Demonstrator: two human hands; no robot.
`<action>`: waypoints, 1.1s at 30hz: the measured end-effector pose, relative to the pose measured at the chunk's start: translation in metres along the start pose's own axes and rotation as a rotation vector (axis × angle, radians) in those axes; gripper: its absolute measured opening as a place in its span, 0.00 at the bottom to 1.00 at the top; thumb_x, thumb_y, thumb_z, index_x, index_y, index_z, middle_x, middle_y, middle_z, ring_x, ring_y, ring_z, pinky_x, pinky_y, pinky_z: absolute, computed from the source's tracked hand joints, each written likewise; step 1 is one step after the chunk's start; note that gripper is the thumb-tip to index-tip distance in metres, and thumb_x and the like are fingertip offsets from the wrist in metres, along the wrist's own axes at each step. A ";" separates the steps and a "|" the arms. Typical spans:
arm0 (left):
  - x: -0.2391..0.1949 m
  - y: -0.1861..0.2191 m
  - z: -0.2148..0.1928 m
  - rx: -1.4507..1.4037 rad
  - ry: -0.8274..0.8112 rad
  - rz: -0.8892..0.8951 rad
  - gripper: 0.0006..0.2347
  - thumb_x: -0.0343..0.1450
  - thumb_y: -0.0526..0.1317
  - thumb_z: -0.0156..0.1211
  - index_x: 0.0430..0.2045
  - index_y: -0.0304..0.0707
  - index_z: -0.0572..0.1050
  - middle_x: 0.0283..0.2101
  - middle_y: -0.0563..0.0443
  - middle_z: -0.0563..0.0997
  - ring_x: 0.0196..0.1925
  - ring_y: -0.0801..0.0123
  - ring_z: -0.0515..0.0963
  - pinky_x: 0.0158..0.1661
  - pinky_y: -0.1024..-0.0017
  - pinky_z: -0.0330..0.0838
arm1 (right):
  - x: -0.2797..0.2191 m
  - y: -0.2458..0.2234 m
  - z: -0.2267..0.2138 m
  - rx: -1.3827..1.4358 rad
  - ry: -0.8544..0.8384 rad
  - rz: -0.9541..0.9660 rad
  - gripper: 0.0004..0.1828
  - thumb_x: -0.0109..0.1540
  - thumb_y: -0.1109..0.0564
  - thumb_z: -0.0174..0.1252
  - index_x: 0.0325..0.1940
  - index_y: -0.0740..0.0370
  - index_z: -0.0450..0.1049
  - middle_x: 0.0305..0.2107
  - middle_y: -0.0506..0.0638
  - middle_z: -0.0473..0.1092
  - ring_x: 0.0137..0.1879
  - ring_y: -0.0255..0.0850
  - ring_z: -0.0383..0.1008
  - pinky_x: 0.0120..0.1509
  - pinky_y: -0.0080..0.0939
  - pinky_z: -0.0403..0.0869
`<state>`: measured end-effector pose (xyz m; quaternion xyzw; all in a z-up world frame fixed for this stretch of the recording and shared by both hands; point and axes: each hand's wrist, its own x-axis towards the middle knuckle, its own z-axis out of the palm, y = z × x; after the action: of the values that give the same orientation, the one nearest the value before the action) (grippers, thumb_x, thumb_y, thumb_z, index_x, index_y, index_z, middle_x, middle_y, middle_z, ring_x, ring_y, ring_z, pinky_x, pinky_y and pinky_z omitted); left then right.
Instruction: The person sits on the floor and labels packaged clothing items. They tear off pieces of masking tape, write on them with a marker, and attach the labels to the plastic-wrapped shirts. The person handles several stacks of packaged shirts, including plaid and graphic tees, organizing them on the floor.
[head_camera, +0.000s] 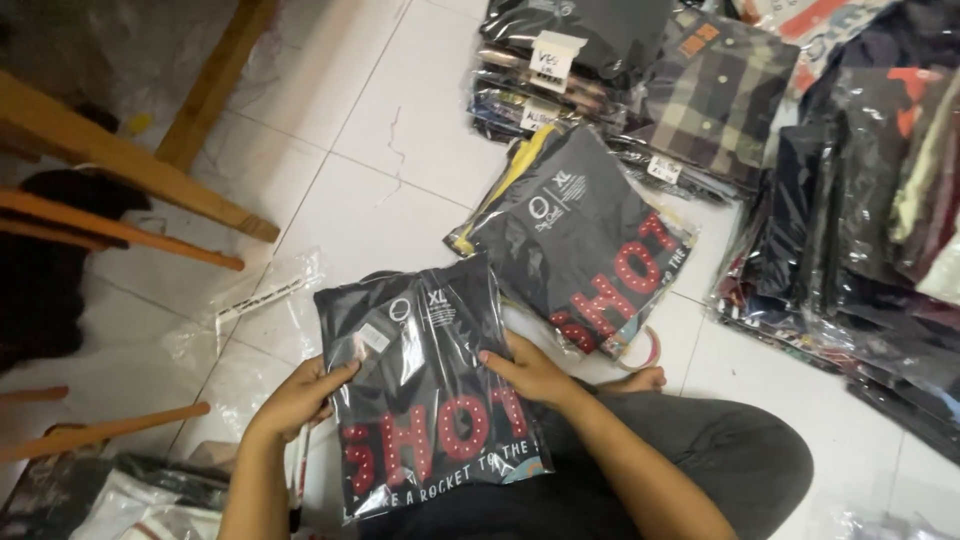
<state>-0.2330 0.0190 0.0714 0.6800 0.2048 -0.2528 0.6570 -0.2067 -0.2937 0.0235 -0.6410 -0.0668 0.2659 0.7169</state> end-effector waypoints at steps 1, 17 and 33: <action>0.005 -0.006 -0.002 0.001 -0.013 0.006 0.12 0.64 0.42 0.55 0.21 0.25 0.69 0.07 0.51 0.59 0.00 0.75 0.57 0.02 0.82 0.48 | -0.003 -0.005 -0.007 -0.006 0.012 -0.004 0.16 0.57 0.59 0.51 0.48 0.64 0.68 0.39 0.54 0.70 0.45 0.36 0.65 0.52 0.42 0.65; 0.107 0.062 0.192 -0.074 -0.195 0.203 0.15 0.64 0.47 0.56 0.17 0.31 0.69 0.03 0.48 0.61 0.01 0.73 0.57 0.05 0.81 0.48 | -0.007 -0.117 -0.159 -1.082 0.882 -0.274 0.29 0.55 0.52 0.57 0.56 0.68 0.59 0.42 0.71 0.64 0.47 0.63 0.65 0.49 0.56 0.65; 0.089 0.038 0.187 -0.083 0.125 0.163 0.19 0.63 0.42 0.57 0.36 0.19 0.62 0.29 0.32 0.75 0.11 0.73 0.67 0.08 0.80 0.59 | 0.009 -0.063 -0.156 -1.241 0.843 -0.116 0.25 0.56 0.41 0.51 0.57 0.40 0.62 0.57 0.50 0.55 0.65 0.56 0.45 0.61 0.63 0.47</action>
<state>-0.1533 -0.1740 0.0447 0.6812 0.1998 -0.1468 0.6889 -0.1124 -0.4295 0.0553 -0.9704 0.0422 -0.1267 0.2014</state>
